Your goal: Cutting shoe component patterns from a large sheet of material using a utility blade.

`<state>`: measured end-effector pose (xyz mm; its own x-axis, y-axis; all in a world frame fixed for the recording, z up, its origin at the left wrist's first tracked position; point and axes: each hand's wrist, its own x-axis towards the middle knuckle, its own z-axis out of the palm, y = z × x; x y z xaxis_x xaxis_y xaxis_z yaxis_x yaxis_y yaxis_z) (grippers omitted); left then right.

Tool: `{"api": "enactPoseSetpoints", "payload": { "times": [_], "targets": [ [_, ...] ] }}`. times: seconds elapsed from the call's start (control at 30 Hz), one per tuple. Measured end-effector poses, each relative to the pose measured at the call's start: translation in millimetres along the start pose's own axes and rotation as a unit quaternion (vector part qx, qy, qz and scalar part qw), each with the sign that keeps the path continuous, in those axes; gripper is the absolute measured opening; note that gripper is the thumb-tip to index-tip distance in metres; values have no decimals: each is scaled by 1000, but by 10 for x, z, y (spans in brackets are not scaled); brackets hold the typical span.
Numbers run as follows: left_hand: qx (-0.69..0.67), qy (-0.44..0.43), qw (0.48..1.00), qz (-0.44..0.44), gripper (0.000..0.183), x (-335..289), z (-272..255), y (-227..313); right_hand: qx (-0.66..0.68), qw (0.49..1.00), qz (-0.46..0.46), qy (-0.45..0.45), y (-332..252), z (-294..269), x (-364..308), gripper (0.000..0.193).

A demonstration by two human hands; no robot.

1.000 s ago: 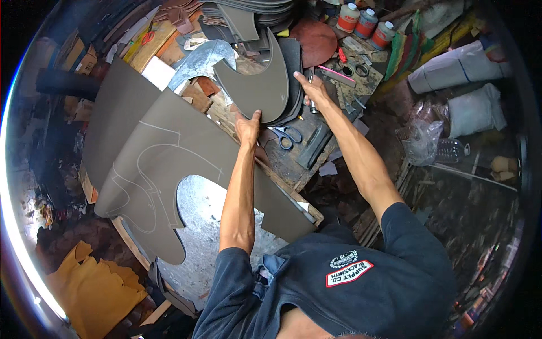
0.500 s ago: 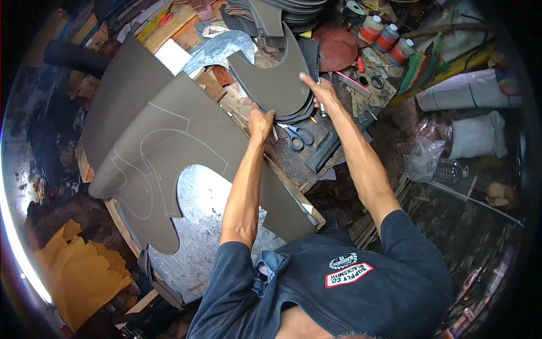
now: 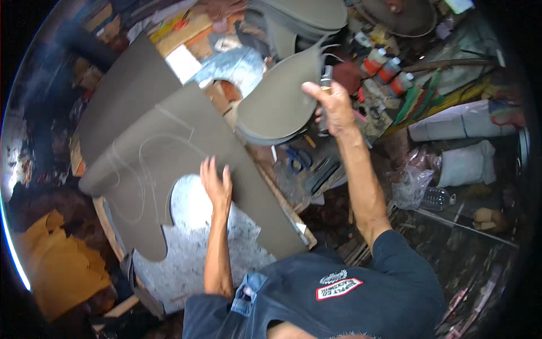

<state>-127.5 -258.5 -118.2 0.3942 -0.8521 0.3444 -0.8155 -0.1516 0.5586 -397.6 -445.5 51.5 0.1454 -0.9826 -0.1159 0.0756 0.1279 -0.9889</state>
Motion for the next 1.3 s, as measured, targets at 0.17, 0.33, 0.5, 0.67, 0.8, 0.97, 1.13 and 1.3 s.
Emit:
{"api": "enactPoseSetpoints", "payload": {
  "times": [0.17,0.33,0.5,0.67,0.8,0.97,1.13,1.3],
  "targets": [
    [79,-54,995,-25,46,-569,32,-116,33,992,-57,-111,-362,513,356,29],
    [67,-50,995,-46,44,-537,15,-32,-11,977,-166,-136,-790,870,951,30],
    [60,-49,996,-49,43,-533,-13,-75,12,964,-260,-49,-1431,710,1713,15],
    [58,-58,995,-53,43,-484,-9,-34,272,926,-261,26,-1205,190,2599,36],
    [67,-65,994,-60,43,-453,-30,2,285,939,-98,165,-577,216,2895,28],
    [64,-70,994,-56,42,-473,23,25,329,914,42,231,144,253,3041,23],
    [64,-54,996,-43,43,-519,41,42,339,925,56,162,118,156,2847,27],
    [64,-50,995,-65,42,-566,17,-50,397,909,118,-44,691,635,1501,16]
  ]
}}
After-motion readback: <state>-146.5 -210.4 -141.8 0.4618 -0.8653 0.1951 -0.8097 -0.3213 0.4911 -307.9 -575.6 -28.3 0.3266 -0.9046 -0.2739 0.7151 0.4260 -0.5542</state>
